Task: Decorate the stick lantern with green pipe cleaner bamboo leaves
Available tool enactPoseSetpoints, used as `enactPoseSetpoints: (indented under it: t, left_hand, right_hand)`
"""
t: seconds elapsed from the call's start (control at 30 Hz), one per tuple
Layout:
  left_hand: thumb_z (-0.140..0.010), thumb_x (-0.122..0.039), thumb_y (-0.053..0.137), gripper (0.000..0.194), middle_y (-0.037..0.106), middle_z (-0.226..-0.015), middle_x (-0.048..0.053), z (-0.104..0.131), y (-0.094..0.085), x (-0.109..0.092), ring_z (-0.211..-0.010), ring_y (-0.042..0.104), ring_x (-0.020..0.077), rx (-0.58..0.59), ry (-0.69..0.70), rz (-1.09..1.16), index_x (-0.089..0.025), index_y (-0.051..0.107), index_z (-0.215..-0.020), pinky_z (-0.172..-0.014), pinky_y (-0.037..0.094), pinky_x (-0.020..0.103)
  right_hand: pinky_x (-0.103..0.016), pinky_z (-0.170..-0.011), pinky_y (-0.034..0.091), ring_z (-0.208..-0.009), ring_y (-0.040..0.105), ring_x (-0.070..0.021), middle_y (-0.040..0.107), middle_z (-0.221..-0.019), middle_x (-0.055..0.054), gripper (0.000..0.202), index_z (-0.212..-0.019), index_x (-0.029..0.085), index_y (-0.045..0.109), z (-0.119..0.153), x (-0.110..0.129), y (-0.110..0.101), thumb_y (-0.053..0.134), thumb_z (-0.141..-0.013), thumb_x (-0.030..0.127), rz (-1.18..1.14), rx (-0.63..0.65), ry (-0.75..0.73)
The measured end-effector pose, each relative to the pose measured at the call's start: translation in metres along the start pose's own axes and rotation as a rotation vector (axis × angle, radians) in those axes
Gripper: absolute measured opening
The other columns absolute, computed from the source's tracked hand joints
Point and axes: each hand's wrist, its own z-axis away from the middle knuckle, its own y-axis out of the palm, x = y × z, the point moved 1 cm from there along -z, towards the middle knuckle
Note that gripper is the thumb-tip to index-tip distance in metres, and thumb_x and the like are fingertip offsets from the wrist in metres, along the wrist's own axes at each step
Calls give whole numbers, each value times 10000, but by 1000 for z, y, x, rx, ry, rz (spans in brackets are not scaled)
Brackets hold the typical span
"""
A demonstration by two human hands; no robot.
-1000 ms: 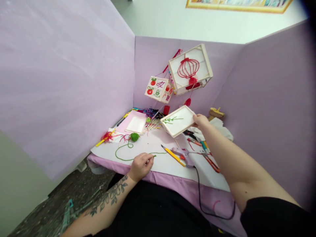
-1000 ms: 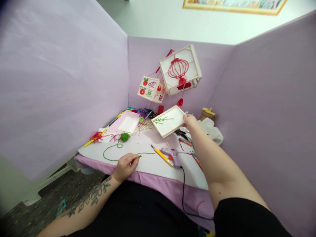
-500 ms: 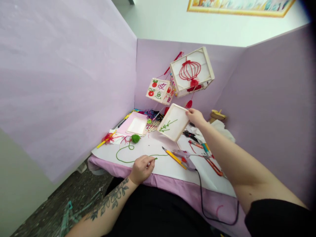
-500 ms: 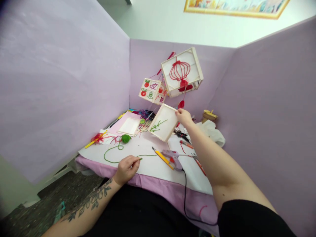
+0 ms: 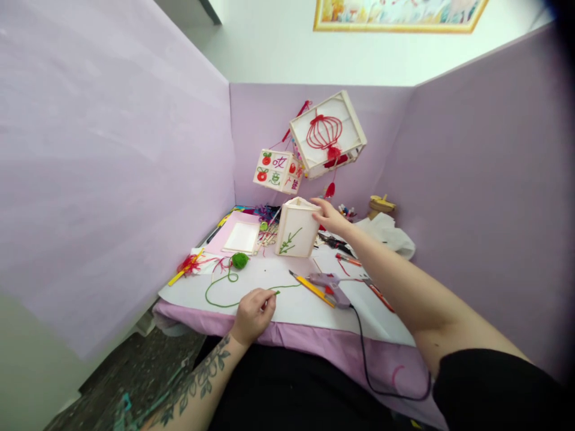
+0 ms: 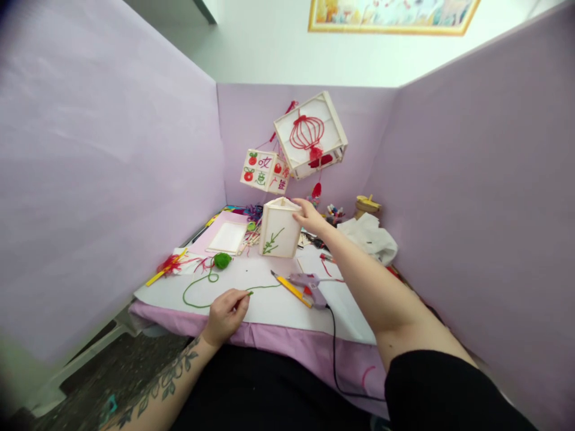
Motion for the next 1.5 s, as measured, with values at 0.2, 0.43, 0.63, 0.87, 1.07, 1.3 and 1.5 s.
enactPoseSetpoints:
  t: [0.2, 0.43, 0.63, 0.87, 1.07, 1.3, 1.5]
  left_hand:
    - [-885, -143, 556, 108, 672, -718, 29, -4, -1, 2, -608, 607, 122, 49, -85, 25, -157, 662, -892, -604, 501, 221]
    - [-886, -188, 566, 121, 675, -710, 23, -5, 0, 7, -598, 608, 122, 69, -176, 37, -157, 679, -856, -595, 495, 222]
    - [-875, -198, 575, 128, 704, -742, 33, -6, 2, 11, -640, 639, 135, 124, -215, 42, -163, 694, -845, -626, 507, 230]
    - [-877, -204, 567, 134, 717, -761, 34, -6, 3, 11, -661, 653, 140, 176, -234, 34, -175, 693, -842, -637, 519, 238]
    - [-877, -216, 564, 139, 714, -755, 39, -7, 0, 11, -660, 653, 146, 175, -232, 47, -172, 690, -839, -637, 519, 246]
    - [-862, -224, 582, 126, 721, -770, 44, -9, 1, 9, -672, 659, 155, 162, -235, 88, -182, 698, -840, -651, 523, 255]
    - [-863, -239, 576, 140, 720, -776, 50, -8, 2, 9, -685, 653, 162, 156, -293, 94, -182, 701, -834, -656, 514, 267]
  right_hand:
    - [-375, -857, 491, -978, 625, -230, 665, -1133, -126, 370, -1172, 151, 604, 61, -1, -28, 434, -877, 296, 32, -117, 114]
    - [-322, -693, 492, -769, 655, -216, 735, -859, -69, 208, -831, 196, 721, 208, 15, -30, 532, -826, 281, 83, 93, 156]
    - [-339, -837, 470, -956, 613, -243, 711, -982, -87, 201, -936, 178, 701, 246, 51, 11, 511, -913, 239, 308, 166, 108]
    - [-348, -817, 419, -1023, 573, -301, 702, -1037, -157, 228, -1074, 127, 660, 202, 80, 46, 555, -872, 125, 549, 285, 115]
    - [-290, -765, 407, -950, 605, -231, 700, -972, -89, 138, -908, 177, 647, 219, 68, 0, 515, -918, 214, 558, 190, 216]
    - [-300, -664, 395, -804, 650, -223, 705, -854, -106, 270, -781, 167, 635, 225, 9, -44, 473, -946, 308, 721, 152, 446]
    - [-337, -723, 437, -912, 663, -286, 682, -991, -232, 224, -1031, 50, 602, 214, -13, -26, 434, -881, 47, 813, 234, 489]
